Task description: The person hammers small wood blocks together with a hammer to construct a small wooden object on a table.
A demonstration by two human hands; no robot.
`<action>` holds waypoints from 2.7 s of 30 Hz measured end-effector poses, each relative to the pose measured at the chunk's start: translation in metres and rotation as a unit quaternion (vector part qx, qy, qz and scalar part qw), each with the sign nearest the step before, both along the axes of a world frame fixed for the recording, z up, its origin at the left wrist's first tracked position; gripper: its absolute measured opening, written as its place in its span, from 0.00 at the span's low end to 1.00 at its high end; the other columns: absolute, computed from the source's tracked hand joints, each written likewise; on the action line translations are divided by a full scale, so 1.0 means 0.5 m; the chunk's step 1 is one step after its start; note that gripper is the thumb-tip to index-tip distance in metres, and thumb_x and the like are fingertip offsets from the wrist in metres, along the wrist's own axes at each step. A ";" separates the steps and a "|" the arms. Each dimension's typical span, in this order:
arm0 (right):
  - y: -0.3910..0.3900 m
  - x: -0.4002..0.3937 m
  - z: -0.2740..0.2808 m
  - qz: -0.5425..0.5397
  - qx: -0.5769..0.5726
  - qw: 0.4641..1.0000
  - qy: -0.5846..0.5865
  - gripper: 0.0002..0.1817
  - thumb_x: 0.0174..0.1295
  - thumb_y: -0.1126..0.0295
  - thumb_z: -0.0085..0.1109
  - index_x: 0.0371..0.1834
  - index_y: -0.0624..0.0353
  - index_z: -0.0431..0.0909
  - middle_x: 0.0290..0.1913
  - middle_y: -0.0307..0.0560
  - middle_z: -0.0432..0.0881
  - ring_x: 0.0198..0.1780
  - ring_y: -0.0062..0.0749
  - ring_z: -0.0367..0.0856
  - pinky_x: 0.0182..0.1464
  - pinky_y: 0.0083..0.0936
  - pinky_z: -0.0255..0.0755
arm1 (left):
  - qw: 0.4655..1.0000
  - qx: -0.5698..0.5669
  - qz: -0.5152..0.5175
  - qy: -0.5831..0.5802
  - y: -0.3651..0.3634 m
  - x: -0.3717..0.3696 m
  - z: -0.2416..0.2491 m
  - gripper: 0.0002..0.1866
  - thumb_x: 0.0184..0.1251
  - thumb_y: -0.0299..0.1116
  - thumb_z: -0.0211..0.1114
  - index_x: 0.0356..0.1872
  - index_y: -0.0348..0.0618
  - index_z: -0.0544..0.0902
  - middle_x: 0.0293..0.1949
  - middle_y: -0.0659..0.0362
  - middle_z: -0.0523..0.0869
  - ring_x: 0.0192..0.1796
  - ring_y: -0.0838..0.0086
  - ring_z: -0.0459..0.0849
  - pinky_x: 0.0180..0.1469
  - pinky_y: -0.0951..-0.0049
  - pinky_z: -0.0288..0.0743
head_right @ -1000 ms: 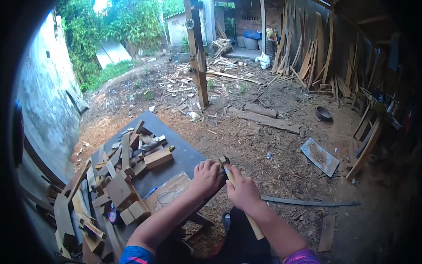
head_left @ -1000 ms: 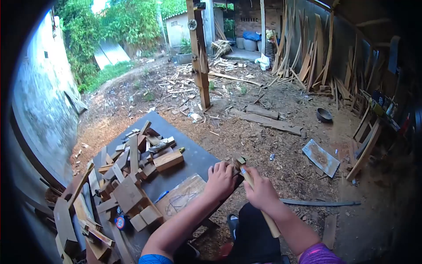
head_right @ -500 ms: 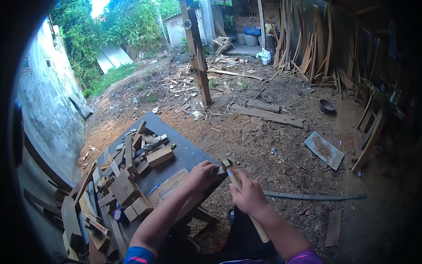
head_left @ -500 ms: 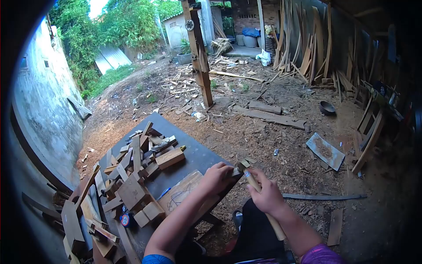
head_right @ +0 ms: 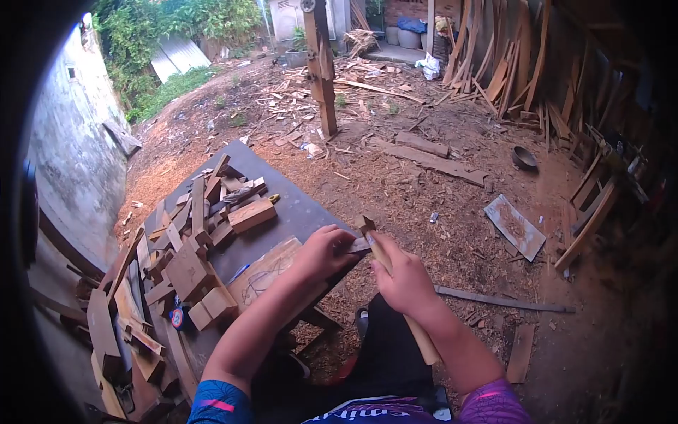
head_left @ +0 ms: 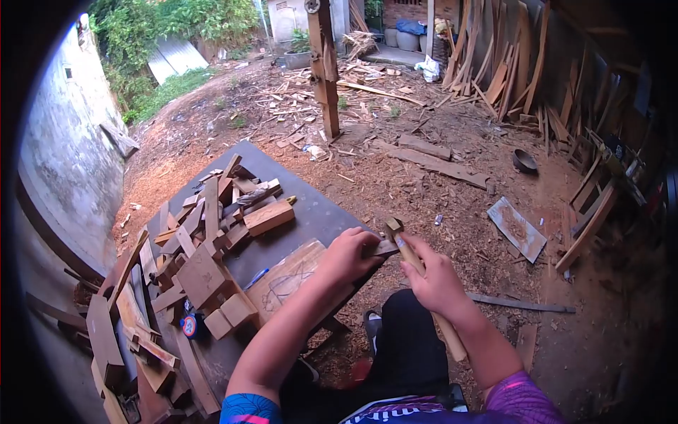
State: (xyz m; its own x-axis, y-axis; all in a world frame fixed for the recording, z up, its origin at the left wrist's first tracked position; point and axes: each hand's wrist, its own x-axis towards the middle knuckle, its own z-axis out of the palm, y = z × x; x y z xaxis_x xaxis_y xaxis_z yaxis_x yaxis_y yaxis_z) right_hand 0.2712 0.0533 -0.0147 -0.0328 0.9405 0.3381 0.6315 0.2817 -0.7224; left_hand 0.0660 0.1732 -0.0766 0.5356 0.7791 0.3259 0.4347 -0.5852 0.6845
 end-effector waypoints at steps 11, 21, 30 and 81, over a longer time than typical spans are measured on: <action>-0.030 -0.004 0.008 -0.015 -0.005 1.000 -0.005 0.29 0.71 0.73 0.60 0.76 0.58 0.73 0.52 0.72 0.87 0.54 0.69 0.87 0.56 0.51 0.81 | 0.999 0.036 -0.005 0.011 0.002 -0.012 0.000 0.18 0.57 0.38 0.81 0.46 0.43 0.87 0.44 0.50 0.86 0.53 0.49 0.85 0.57 0.55 0.80; -0.026 -0.009 -0.005 -0.024 0.012 1.000 -0.016 0.31 0.72 0.73 0.60 0.79 0.58 0.72 0.54 0.73 0.87 0.56 0.67 0.88 0.57 0.46 0.81 | 0.999 0.031 0.003 0.012 0.001 -0.011 0.000 0.19 0.55 0.36 0.82 0.44 0.41 0.86 0.43 0.48 0.86 0.51 0.47 0.85 0.55 0.54 0.80; -0.039 -0.019 0.077 -0.028 0.069 0.997 0.009 0.29 0.72 0.76 0.60 0.78 0.62 0.74 0.52 0.70 0.89 0.44 0.48 0.93 0.46 0.37 0.84 | 0.999 0.036 0.012 0.032 -0.003 -0.011 0.012 0.18 0.55 0.34 0.82 0.45 0.40 0.87 0.44 0.49 0.87 0.52 0.49 0.87 0.56 0.55 0.81; -0.168 0.162 -0.322 -0.106 -0.210 0.961 -0.147 0.25 0.57 0.67 0.68 0.59 0.58 0.78 0.51 0.59 0.86 0.54 0.61 0.87 0.58 0.51 0.81 | 0.974 -0.188 0.019 -0.126 0.016 -0.022 0.027 0.20 0.76 0.44 0.73 0.55 0.35 0.87 0.41 0.56 0.91 0.44 0.75 0.87 0.49 0.70 0.80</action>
State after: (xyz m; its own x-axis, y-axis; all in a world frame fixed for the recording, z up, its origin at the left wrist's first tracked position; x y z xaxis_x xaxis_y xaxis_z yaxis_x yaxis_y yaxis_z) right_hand 0.3520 -0.0306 -0.1757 0.1385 0.9880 -0.0681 0.8365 -0.1535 -0.5261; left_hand 0.0548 0.1814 -0.0632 0.4447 0.8860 0.1314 0.2419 -0.2600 0.9348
